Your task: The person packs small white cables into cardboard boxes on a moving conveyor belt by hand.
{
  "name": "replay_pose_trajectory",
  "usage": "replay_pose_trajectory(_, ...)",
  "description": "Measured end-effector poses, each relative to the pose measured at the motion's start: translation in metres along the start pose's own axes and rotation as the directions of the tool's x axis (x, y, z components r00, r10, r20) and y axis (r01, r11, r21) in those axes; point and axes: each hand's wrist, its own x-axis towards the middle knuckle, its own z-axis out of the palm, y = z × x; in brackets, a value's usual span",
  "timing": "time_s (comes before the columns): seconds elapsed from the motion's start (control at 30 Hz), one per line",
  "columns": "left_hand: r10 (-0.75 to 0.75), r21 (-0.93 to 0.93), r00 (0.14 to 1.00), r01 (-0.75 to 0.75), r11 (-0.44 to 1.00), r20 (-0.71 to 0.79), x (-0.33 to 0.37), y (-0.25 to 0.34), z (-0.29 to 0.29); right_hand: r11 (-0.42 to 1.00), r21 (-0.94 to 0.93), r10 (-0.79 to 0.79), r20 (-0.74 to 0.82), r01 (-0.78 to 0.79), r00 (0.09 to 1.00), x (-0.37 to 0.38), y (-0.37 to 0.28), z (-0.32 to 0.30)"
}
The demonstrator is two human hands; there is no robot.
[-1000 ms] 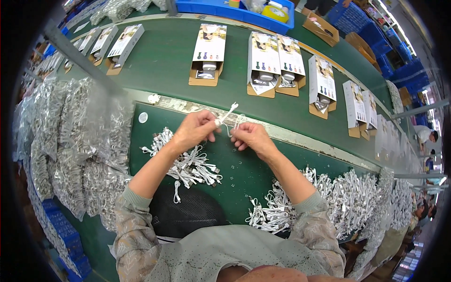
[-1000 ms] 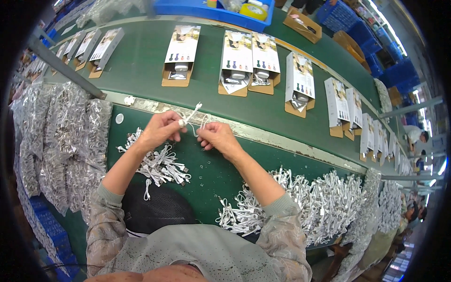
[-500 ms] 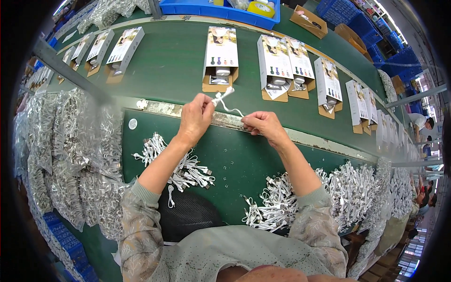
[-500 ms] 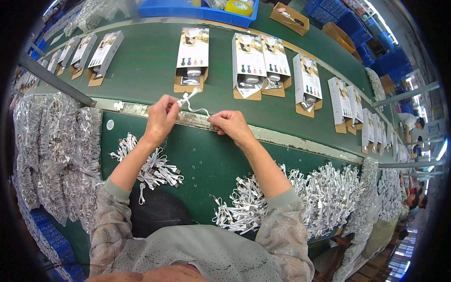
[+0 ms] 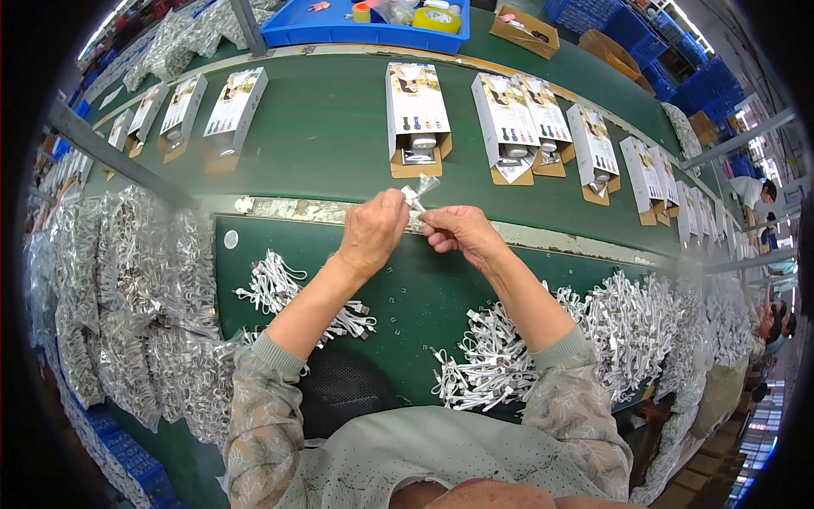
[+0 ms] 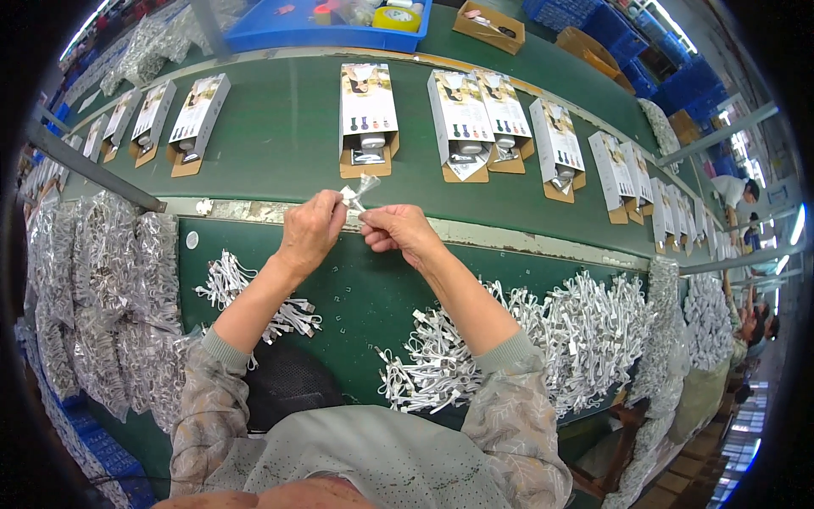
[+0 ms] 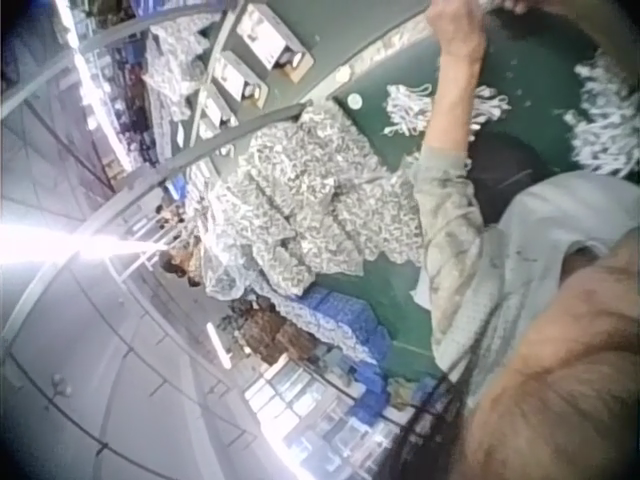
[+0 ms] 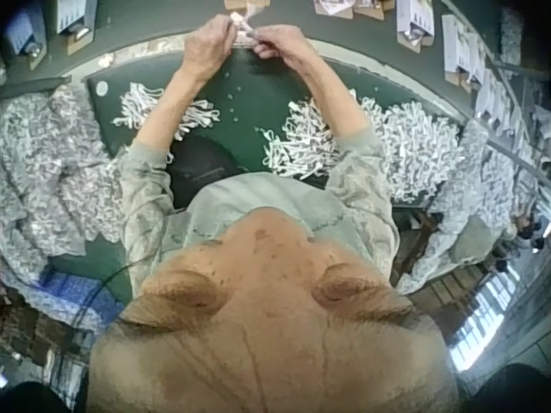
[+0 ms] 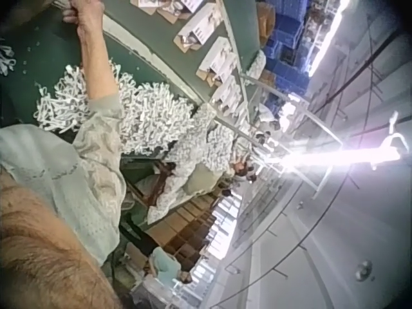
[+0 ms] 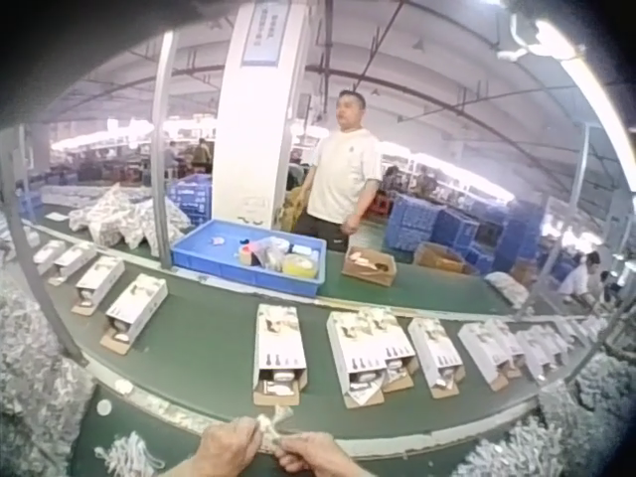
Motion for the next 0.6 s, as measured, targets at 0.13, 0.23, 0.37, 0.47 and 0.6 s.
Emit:
replay_pose_trajectory(0.13,-0.245,0.092,0.96,0.259,0.962,-0.136,0.019,-0.045,0.001,0.978,-0.205,0.033,-0.081,-0.049,0.996,-0.046,-0.008,-0.018)
replay_pose_trajectory(0.23,-0.37,-0.063,0.928,0.367,0.928,-0.048,0.024,-0.03,0.008,0.931,-0.301,-0.328,-0.446,0.205,0.832,-0.037,0.001,-0.079)
replay_pose_trajectory(0.37,-0.216,0.012,0.976,0.216,0.976,0.039,0.033,0.013,0.046,0.753,-0.655,-0.56,-0.685,-0.058,0.467,-0.016,-0.011,-0.154)
replay_pose_trajectory(0.47,-0.085,0.039,0.996,0.085,0.996,0.002,0.046,0.03,0.079,0.586,-0.766,-0.699,-0.643,-0.264,0.313,0.002,-0.008,-0.187)
replay_pose_trajectory(0.6,-0.042,0.213,0.992,0.016,0.977,0.118,0.06,0.036,0.111,0.55,-0.785,-0.73,-0.618,-0.285,0.292,0.024,-0.021,-0.202)
